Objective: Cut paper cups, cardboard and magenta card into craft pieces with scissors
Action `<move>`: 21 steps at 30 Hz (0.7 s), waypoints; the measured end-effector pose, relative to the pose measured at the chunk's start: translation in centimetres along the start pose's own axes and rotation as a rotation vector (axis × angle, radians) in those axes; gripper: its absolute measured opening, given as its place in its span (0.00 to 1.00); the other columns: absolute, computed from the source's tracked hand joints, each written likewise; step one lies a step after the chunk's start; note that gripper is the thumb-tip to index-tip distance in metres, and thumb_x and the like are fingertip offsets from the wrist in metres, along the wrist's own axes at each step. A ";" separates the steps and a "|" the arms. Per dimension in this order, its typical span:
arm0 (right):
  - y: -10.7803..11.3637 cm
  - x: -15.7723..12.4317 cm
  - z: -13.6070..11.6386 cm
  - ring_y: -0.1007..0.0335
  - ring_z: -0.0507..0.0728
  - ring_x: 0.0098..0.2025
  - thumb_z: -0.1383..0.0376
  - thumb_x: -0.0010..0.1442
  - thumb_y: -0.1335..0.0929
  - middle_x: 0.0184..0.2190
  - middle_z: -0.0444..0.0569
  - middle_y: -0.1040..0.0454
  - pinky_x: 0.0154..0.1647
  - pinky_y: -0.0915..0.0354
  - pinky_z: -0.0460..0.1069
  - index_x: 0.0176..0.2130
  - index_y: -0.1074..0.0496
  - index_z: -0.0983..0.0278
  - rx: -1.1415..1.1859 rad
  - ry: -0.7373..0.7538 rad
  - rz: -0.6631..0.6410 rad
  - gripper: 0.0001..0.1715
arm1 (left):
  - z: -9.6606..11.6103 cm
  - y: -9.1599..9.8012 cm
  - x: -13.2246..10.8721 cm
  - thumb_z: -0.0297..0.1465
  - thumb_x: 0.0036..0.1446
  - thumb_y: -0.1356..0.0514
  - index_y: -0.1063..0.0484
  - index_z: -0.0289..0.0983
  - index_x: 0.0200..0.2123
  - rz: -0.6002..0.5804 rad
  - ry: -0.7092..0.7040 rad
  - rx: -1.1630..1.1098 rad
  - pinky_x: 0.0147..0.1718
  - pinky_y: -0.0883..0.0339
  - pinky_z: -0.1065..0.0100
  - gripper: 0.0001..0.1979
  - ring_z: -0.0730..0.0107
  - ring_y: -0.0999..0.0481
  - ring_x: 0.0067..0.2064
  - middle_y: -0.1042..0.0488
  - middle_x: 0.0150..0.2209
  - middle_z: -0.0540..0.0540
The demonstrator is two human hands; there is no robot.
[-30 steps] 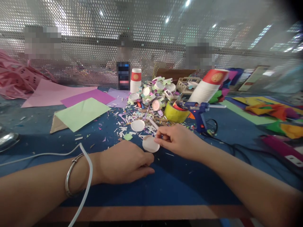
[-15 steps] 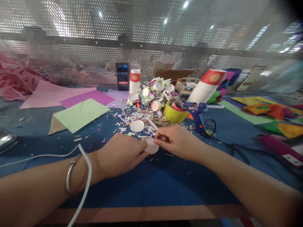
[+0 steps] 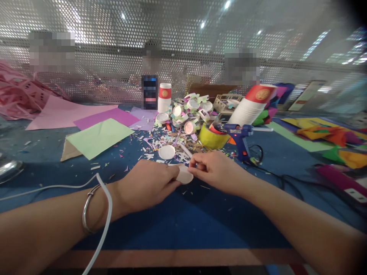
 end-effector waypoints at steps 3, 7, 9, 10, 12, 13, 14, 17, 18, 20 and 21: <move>-0.1 0.0 0.0 0.39 0.50 0.20 0.62 0.62 0.32 0.18 0.42 0.31 0.25 0.50 0.47 0.32 0.26 0.64 0.000 0.002 -0.005 0.09 | -0.4 0.4 0.1 0.37 0.67 0.46 0.30 0.38 0.37 0.103 0.006 -0.057 0.24 0.45 0.68 0.10 0.66 0.24 0.27 0.23 0.27 0.50; -0.2 0.0 0.0 0.38 0.50 0.20 0.62 0.63 0.32 0.19 0.43 0.30 0.26 0.49 0.47 0.33 0.25 0.64 0.000 -0.007 -0.025 0.10 | -0.8 0.5 0.3 0.37 0.66 0.45 0.31 0.38 0.35 0.114 0.012 -0.107 0.26 0.44 0.69 0.09 0.70 0.28 0.26 0.26 0.26 0.51; -0.2 0.0 0.0 0.37 0.50 0.21 0.61 0.64 0.33 0.20 0.43 0.29 0.26 0.49 0.47 0.33 0.25 0.64 -0.004 -0.006 -0.024 0.10 | -1.0 0.4 0.4 0.35 0.66 0.45 0.31 0.38 0.35 0.097 0.017 -0.108 0.26 0.44 0.69 0.08 0.70 0.28 0.27 0.26 0.27 0.51; -0.1 -0.1 0.0 0.37 0.50 0.22 0.61 0.64 0.32 0.20 0.43 0.28 0.26 0.49 0.47 0.33 0.25 0.64 -0.005 -0.004 -0.022 0.11 | -1.0 0.5 0.4 0.35 0.65 0.45 0.31 0.38 0.36 0.098 0.023 -0.109 0.26 0.43 0.69 0.08 0.70 0.27 0.27 0.26 0.28 0.51; -0.1 -0.1 0.0 0.36 0.51 0.22 0.61 0.64 0.32 0.20 0.44 0.28 0.26 0.49 0.47 0.33 0.24 0.64 -0.006 0.000 -0.016 0.11 | -1.2 0.5 0.3 0.35 0.66 0.45 0.30 0.38 0.39 0.111 0.039 -0.116 0.27 0.42 0.68 0.08 0.69 0.27 0.28 0.25 0.30 0.50; -0.1 -0.1 -0.1 0.36 0.51 0.22 0.61 0.64 0.33 0.20 0.44 0.28 0.26 0.49 0.47 0.33 0.24 0.64 -0.007 0.003 -0.015 0.11 | -1.2 0.5 0.3 0.35 0.66 0.45 0.30 0.38 0.40 0.115 0.045 -0.120 0.28 0.41 0.68 0.08 0.68 0.26 0.29 0.25 0.30 0.50; -0.1 -0.1 -0.1 0.36 0.51 0.22 0.61 0.64 0.33 0.21 0.44 0.28 0.26 0.49 0.47 0.33 0.24 0.64 -0.010 0.006 -0.013 0.11 | -1.3 0.5 0.4 0.35 0.66 0.45 0.29 0.38 0.40 0.117 0.049 -0.121 0.29 0.41 0.68 0.08 0.68 0.25 0.30 0.24 0.31 0.49; 0.1 -0.1 -0.1 0.36 0.51 0.22 0.61 0.64 0.33 0.21 0.44 0.28 0.26 0.49 0.47 0.33 0.25 0.64 -0.015 0.016 0.006 0.11 | -1.5 0.4 0.5 0.33 0.65 0.46 0.28 0.38 0.36 0.120 0.051 -0.103 0.29 0.40 0.68 0.08 0.67 0.25 0.33 0.24 0.32 0.48; 0.2 -0.1 -0.1 0.36 0.51 0.22 0.60 0.64 0.33 0.21 0.44 0.27 0.26 0.49 0.47 0.33 0.25 0.64 -0.014 0.018 0.017 0.12 | -1.6 0.5 0.6 0.33 0.65 0.46 0.28 0.37 0.34 0.130 0.055 -0.089 0.29 0.41 0.68 0.09 0.68 0.25 0.33 0.24 0.32 0.48; 0.4 -0.2 0.0 0.35 0.51 0.22 0.59 0.64 0.33 0.21 0.45 0.27 0.25 0.49 0.47 0.33 0.24 0.64 -0.013 0.018 0.044 0.13 | -2.1 1.0 0.7 0.33 0.65 0.46 0.29 0.37 0.33 0.172 0.072 -0.069 0.28 0.42 0.68 0.10 0.69 0.27 0.31 0.24 0.31 0.48; 0.4 -0.2 0.1 0.35 0.51 0.23 0.59 0.65 0.33 0.22 0.45 0.26 0.25 0.49 0.47 0.34 0.24 0.64 -0.014 0.015 0.056 0.13 | -2.6 1.3 0.7 0.33 0.65 0.46 0.28 0.38 0.33 0.203 0.087 -0.072 0.29 0.42 0.68 0.10 0.69 0.27 0.31 0.24 0.31 0.48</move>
Point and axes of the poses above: each hand's wrist, its own x-axis towards the middle knuckle, its own y-axis out of the back of the hand, z = x × y, the point moved 6 cm from there along x, towards the middle knuckle
